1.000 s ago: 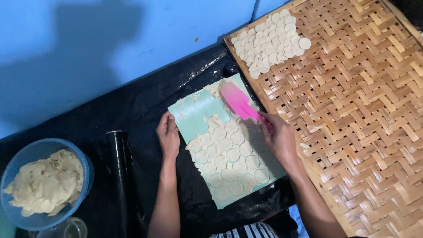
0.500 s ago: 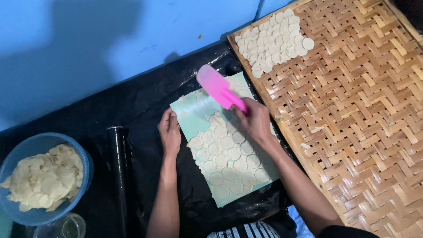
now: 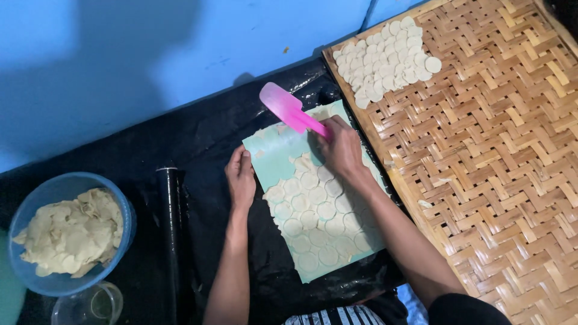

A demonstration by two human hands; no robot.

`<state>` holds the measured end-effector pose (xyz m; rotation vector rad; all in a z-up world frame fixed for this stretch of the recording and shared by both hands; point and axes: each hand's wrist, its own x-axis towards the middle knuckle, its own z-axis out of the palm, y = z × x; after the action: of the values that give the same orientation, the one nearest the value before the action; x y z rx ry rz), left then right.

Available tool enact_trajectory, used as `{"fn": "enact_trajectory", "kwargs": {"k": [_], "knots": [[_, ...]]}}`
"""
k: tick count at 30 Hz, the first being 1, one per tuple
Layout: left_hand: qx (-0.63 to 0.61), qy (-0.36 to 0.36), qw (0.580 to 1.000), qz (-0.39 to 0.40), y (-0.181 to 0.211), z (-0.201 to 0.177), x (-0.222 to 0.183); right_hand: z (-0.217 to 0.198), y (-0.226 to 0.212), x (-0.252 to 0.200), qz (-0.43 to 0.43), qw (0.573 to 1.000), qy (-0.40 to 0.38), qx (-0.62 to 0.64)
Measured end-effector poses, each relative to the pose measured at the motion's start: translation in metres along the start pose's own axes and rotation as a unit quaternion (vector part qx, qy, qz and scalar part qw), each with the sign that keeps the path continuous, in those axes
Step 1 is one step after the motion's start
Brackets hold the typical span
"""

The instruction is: Cut small circles from a flat sheet of dough using a cutter and move them to a drying tray.

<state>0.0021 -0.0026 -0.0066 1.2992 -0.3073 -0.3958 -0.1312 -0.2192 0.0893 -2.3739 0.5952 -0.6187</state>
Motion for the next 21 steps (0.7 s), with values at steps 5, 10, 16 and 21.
{"fn": "enact_trajectory", "kwargs": {"k": [5,10,16,21], "knots": [[0.027,0.003,1.0,0.008,-0.01,-0.005,0.001,0.006,0.019,-0.002,0.026,0.998,0.033,0.048],[0.007,-0.001,1.0,0.012,-0.004,-0.002,0.001,-0.001,0.005,-0.011,0.055,0.994,0.036,0.083],[0.034,0.0,0.999,0.009,-0.002,-0.003,-0.001,-0.009,-0.019,-0.02,0.045,0.991,0.02,0.127],[0.022,0.006,1.0,0.001,-0.004,-0.003,0.0,-0.005,-0.041,-0.021,0.022,0.984,-0.007,0.176]]}}
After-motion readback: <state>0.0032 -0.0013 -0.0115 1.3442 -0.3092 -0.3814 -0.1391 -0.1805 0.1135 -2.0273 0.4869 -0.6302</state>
